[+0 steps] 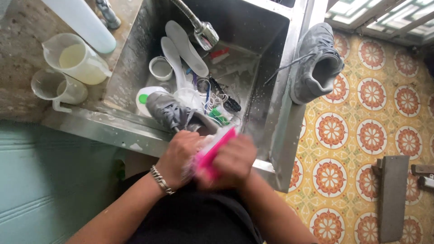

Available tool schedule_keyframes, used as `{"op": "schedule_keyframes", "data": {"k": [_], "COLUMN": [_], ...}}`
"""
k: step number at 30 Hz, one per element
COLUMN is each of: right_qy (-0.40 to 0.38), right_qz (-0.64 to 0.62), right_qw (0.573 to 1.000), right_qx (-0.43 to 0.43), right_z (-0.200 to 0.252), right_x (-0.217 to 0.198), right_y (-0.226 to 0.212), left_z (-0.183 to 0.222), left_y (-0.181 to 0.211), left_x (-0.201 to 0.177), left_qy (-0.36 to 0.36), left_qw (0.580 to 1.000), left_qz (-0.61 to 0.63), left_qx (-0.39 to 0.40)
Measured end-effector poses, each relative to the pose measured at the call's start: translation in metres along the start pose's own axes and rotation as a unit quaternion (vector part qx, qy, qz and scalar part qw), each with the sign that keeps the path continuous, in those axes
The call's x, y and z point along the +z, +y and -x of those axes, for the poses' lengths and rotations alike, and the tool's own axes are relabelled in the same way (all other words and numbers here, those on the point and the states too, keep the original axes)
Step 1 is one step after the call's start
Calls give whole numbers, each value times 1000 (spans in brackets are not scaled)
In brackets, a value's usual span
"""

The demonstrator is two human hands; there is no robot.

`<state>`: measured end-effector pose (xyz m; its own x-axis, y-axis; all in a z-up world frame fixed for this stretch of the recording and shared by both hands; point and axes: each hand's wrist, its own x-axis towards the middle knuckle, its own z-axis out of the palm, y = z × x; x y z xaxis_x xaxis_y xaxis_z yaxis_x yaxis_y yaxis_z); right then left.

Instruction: Thoroughly scrubbing the exterior, sole, and tongue of a sneaker using brushes and cleaning solution in a sink.

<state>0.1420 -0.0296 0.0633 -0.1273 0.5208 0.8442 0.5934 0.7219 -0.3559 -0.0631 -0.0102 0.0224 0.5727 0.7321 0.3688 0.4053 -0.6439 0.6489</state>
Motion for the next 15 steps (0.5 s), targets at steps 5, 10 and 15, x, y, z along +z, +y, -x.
{"op": "schedule_keyframes", "data": {"k": [5,10,15], "right_qy": [-190,-363,-577], "right_qz": [260,10,-25], "right_qw": [902,725,737], "right_qx": [289,585,350], "right_z": [34,-33,57], "right_x": [5,60,187], "right_y": [132,124,188], "left_z": [31,63,63], "left_y": [10,22,33], "left_x": [-68,-92,-85], "left_qy": [-31,-81,-59], "left_qw": [999,992,991], "left_qz": [-10,-40,-47], "left_qx": [-23,-83,-114]}}
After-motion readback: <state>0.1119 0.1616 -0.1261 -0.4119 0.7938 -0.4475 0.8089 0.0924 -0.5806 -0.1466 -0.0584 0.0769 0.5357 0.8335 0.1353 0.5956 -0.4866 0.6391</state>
